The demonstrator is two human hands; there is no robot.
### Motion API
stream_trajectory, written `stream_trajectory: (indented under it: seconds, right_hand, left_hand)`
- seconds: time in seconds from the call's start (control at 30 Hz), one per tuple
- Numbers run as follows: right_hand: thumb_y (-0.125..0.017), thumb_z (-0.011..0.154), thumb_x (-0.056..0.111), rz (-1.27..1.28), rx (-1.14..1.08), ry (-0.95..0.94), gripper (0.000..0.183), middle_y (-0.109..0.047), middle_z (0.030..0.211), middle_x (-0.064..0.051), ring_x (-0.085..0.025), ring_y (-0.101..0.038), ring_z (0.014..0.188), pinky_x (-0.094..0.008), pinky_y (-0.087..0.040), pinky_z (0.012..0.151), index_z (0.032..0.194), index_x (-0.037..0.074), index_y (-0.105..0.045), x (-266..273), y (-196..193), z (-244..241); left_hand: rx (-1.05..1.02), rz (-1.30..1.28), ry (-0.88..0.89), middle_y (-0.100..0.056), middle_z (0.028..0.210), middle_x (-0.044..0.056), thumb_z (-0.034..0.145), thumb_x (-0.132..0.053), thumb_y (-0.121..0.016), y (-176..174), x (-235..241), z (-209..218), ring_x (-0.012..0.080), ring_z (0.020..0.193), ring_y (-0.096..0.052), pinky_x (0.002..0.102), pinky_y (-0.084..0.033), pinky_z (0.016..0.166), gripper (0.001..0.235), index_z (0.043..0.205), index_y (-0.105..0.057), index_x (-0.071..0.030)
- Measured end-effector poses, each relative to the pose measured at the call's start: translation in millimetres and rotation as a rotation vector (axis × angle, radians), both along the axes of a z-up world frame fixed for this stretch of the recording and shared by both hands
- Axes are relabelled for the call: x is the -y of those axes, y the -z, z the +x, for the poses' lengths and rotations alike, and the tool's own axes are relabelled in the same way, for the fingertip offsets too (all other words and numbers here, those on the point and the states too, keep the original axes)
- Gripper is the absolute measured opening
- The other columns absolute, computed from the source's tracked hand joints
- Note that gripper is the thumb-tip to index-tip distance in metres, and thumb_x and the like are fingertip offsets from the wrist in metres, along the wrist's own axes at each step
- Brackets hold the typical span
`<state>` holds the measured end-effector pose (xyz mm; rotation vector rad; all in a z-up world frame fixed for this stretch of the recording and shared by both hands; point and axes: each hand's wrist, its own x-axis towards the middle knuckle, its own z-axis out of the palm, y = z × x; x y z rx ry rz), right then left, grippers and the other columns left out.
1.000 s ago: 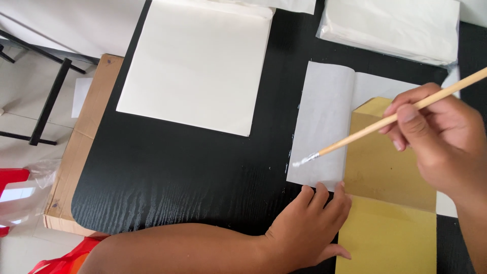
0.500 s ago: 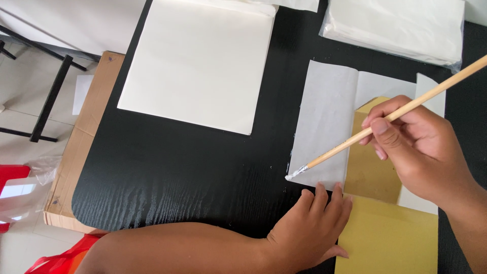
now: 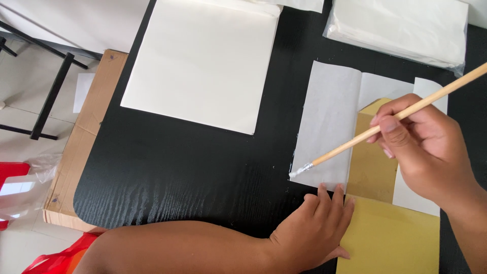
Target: The person folds a white sheet of paper over a yellow backing, then uses a brush to apply white adhesive along the folded edge. They press the glued edge down to secure it.
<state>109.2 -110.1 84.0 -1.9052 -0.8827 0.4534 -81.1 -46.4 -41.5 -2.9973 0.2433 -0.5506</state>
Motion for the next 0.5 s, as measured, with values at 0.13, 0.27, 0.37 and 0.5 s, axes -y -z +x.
stream_trajectory:
  seconds: [0.13, 0.27, 0.37, 0.5]
  right_hand:
    - [-0.054, 0.107, 0.018, -0.056, 0.015, -0.012, 0.022, -0.066, 0.085, -0.012, -0.016, -0.053, 0.062, -0.026, -0.045, 0.059, 0.099, -0.001, -0.062, 0, 2, -1]
    - [-0.053, 0.108, 0.019, -0.044, 0.031, 0.008, 0.021, -0.066, 0.087, -0.011, -0.014, -0.05, 0.064, -0.024, -0.043, 0.062, 0.1, 0.001, -0.06, 0, 6, 0]
    - [-0.054, 0.109, 0.018, 0.019, 0.023, 0.005, 0.022, -0.062, 0.084, -0.012, -0.017, -0.053, 0.066, -0.025, -0.044, 0.06, 0.1, -0.001, -0.06, 1, 5, 0]
    - [-0.054, 0.108, 0.018, -0.027, 0.011, 0.012, 0.02, -0.062, 0.085, -0.012, -0.017, -0.059, 0.068, -0.026, -0.046, 0.062, 0.099, 0.001, -0.059, 0, 8, 0]
  left_hand:
    - [0.009, -0.007, 0.001, -0.063, 0.149, 0.015, 0.079, -0.088, -0.047, -1, -1, 0, 0.0344, 0.125, -0.067, 0.034, -0.048, 0.086, 0.104, 0.149, -0.057, -0.012]
    - [0.016, 0.022, -0.005, -0.063, 0.15, 0.014, 0.08, -0.09, -0.047, -4, -2, -1, 0.0329, 0.125, -0.067, 0.032, -0.048, 0.085, 0.104, 0.15, -0.057, -0.013]
    - [0.005, 0.029, -0.004, -0.062, 0.151, 0.013, 0.082, -0.088, -0.045, -4, -2, -2, 0.0325, 0.126, -0.067, 0.031, -0.049, 0.083, 0.103, 0.152, -0.056, -0.013]
    - [0.006, 0.022, -0.001, -0.062, 0.15, 0.014, 0.081, -0.088, -0.044, -4, -2, -1, 0.0332, 0.125, -0.067, 0.032, -0.048, 0.082, 0.103, 0.15, -0.056, -0.013]
